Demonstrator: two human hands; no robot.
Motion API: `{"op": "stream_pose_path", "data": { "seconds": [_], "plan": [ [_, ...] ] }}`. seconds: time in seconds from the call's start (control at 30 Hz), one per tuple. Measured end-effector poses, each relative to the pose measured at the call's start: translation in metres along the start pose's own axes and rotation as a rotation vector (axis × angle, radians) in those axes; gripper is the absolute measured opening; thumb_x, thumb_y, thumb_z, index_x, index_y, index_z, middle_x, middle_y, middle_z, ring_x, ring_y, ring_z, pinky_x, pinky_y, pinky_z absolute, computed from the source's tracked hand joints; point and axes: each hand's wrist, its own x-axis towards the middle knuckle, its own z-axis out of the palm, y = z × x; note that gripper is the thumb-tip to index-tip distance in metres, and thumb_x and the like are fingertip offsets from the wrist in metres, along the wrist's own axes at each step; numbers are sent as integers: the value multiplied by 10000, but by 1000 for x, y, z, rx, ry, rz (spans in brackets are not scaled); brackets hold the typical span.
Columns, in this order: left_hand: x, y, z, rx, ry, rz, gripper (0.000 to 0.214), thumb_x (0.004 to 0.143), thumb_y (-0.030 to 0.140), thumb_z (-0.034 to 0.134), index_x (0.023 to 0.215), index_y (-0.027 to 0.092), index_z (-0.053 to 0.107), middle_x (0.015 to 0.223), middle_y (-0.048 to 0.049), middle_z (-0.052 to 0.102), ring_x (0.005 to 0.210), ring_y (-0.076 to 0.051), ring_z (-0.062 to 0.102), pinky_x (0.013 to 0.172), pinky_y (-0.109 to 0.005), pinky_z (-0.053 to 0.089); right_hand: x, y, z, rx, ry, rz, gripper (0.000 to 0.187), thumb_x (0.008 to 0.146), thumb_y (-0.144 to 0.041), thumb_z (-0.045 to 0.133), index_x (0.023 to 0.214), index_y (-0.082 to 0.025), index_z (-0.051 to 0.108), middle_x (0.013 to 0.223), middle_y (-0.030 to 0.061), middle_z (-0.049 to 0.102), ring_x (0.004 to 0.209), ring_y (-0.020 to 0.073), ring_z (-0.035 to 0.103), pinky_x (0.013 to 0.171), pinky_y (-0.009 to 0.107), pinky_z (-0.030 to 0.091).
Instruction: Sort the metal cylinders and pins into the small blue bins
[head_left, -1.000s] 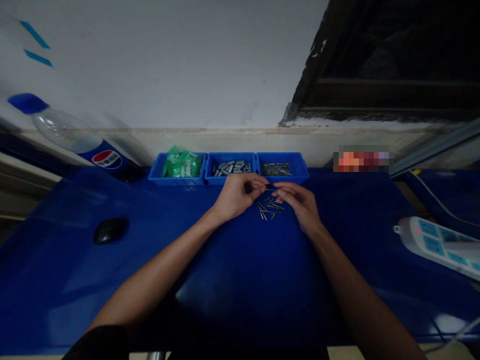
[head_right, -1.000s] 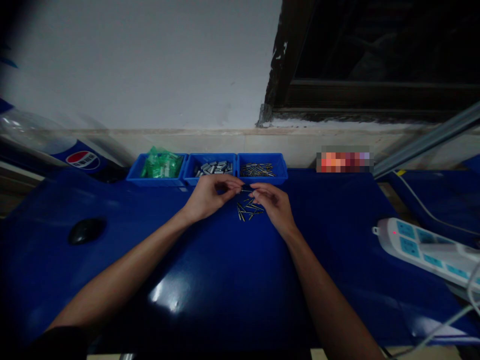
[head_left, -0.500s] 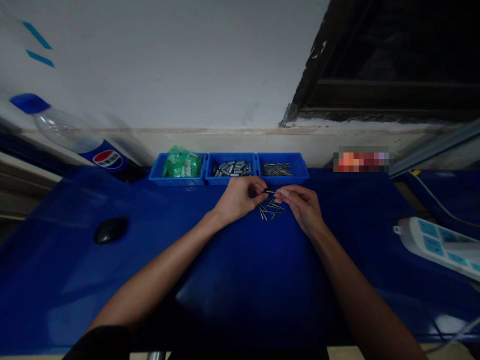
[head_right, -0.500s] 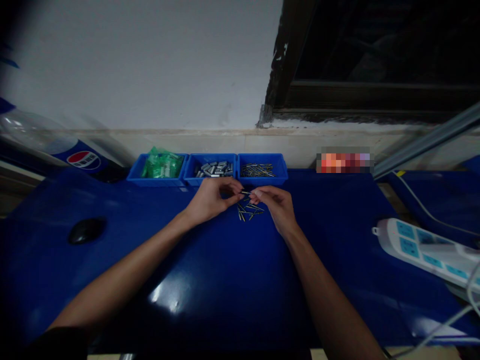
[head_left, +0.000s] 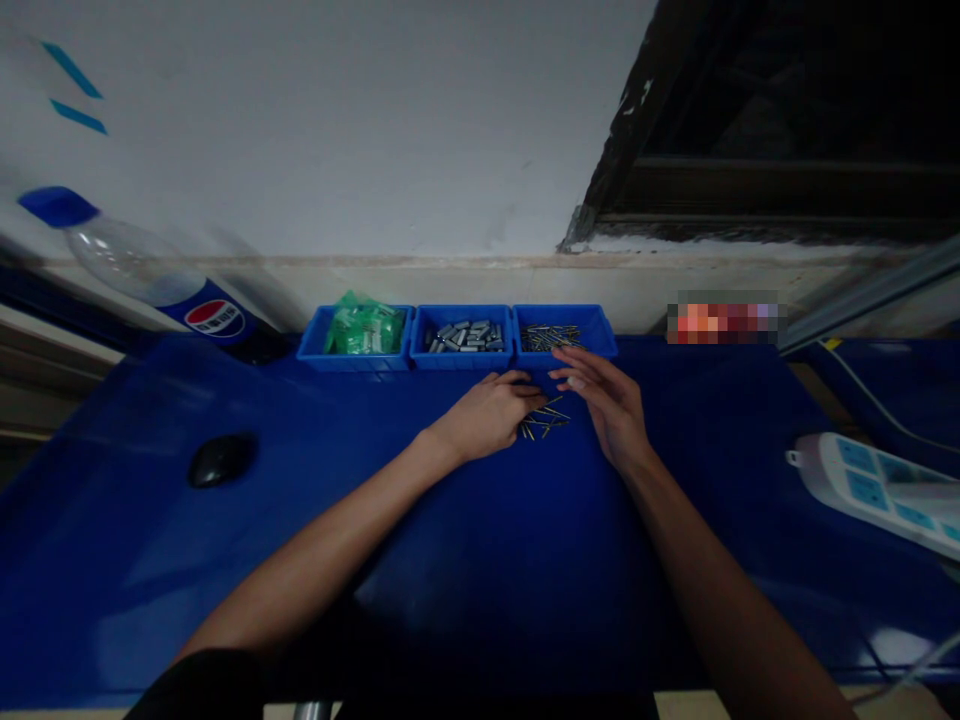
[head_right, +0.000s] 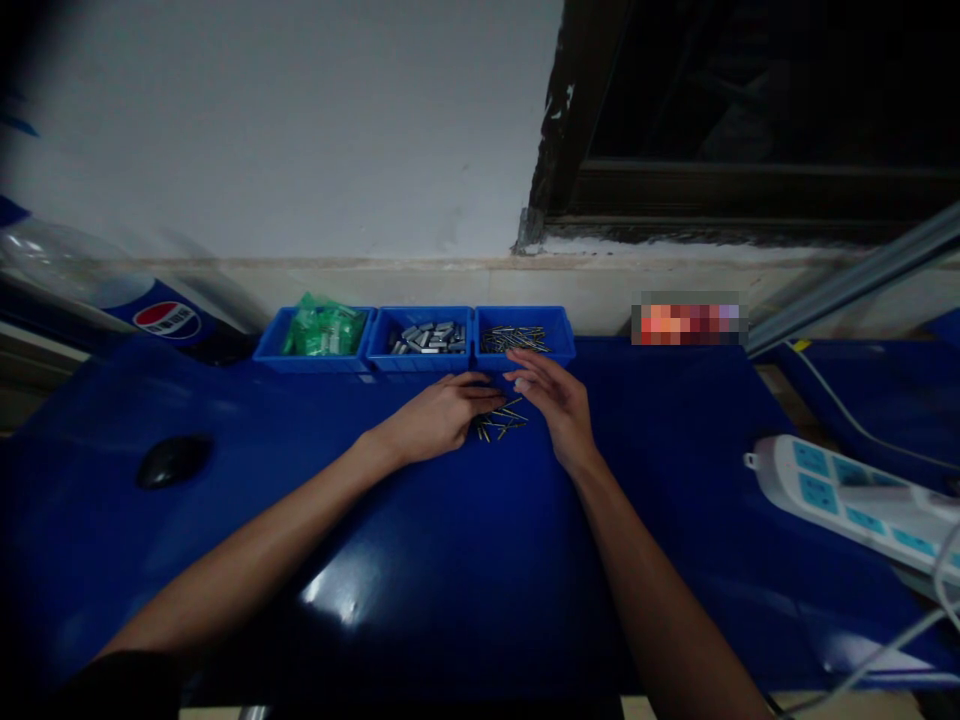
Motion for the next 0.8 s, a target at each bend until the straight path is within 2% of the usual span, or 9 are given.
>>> {"op": "stream_pose_path", "data": {
  "seconds": [0.2,0.37,0.5,0.67,0.8],
  "plan": [
    [1,-4,-3,22,43,-59,333,953,32,532,1159,133,774,1180,-145,776,1208,-297,694,1045,-470,544,0,0,1,31,-3,13,327,889,-258,766,1201,-348,800,1306,39,777,1053,260,760,949,460,577],
    [0,-8,-2,51,50,-102,324,938,-18,499,1025,97,789,1010,-148,776,1049,-282,731,881,-396,581,0,-1,1,3,9,23,310,889,-298,764,1195,-335,800,1313,49,775,1019,255,761,937,464,581],
    [-2,-14,1,10,95,-180,359,925,-29,494,1079,110,787,1042,-146,768,981,-277,742,808,-381,588,0,-3,2,5,24,37,285,881,-301,764,1161,-328,807,1285,48,786,995,250,762,900,443,584],
    [-2,-19,3,-181,192,-195,376,944,-1,492,1184,123,754,1128,-136,742,959,-232,740,887,-385,602,2,-1,1,19,62,35,241,881,-296,763,1116,-303,818,1209,52,804,921,226,754,837,400,570],
    [0,-16,0,-367,330,-198,355,890,-2,550,1165,148,715,1058,-91,730,908,-183,708,864,-346,604,4,1,0,-34,117,31,192,881,-315,771,1061,-283,827,980,34,819,744,183,694,728,360,548]
  ]
}}
